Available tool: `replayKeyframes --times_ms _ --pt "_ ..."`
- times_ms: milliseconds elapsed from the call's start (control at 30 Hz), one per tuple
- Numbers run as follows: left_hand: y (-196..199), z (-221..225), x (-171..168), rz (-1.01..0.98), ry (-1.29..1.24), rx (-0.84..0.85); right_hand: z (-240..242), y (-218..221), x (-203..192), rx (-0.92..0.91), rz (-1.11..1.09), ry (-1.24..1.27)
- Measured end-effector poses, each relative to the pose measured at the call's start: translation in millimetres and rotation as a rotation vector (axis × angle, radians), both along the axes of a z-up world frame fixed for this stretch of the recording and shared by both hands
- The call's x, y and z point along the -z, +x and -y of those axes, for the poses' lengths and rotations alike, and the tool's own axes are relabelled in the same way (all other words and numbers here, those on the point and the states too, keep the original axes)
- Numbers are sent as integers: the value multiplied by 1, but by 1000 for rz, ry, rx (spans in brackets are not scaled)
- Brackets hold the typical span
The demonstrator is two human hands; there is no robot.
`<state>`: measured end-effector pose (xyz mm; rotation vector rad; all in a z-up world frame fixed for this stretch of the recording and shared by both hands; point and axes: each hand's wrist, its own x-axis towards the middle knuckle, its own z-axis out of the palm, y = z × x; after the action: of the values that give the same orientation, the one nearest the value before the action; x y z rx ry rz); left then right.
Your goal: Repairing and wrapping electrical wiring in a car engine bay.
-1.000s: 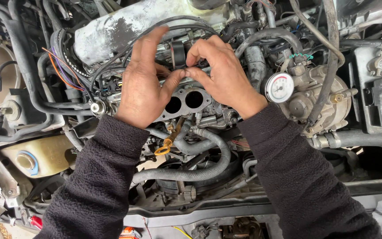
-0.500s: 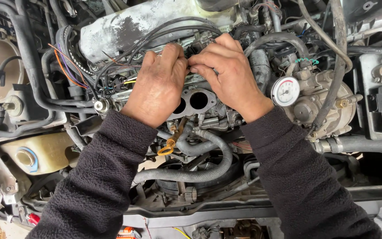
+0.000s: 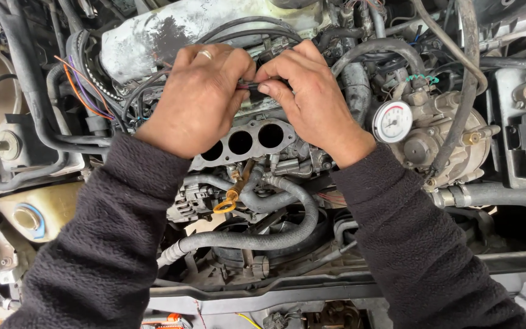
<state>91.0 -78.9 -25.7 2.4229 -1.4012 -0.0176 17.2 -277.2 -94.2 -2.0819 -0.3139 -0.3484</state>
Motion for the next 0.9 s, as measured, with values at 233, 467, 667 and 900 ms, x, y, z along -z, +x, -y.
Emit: replayKeyframes --times_ms 233,467,667,900 --pt "-10 -1 1 -108 100 -12 -3 0 8 13 1 -22" --pt "-32 -9 30 113 -175 -56 2 3 6 -24 -45 -9" --pt "-31 -5 26 -62 -326 -263 9 4 5 -79 -29 14" --pt "-1 9 22 -211 -280 -447 9 1 5 -95 16 -20"
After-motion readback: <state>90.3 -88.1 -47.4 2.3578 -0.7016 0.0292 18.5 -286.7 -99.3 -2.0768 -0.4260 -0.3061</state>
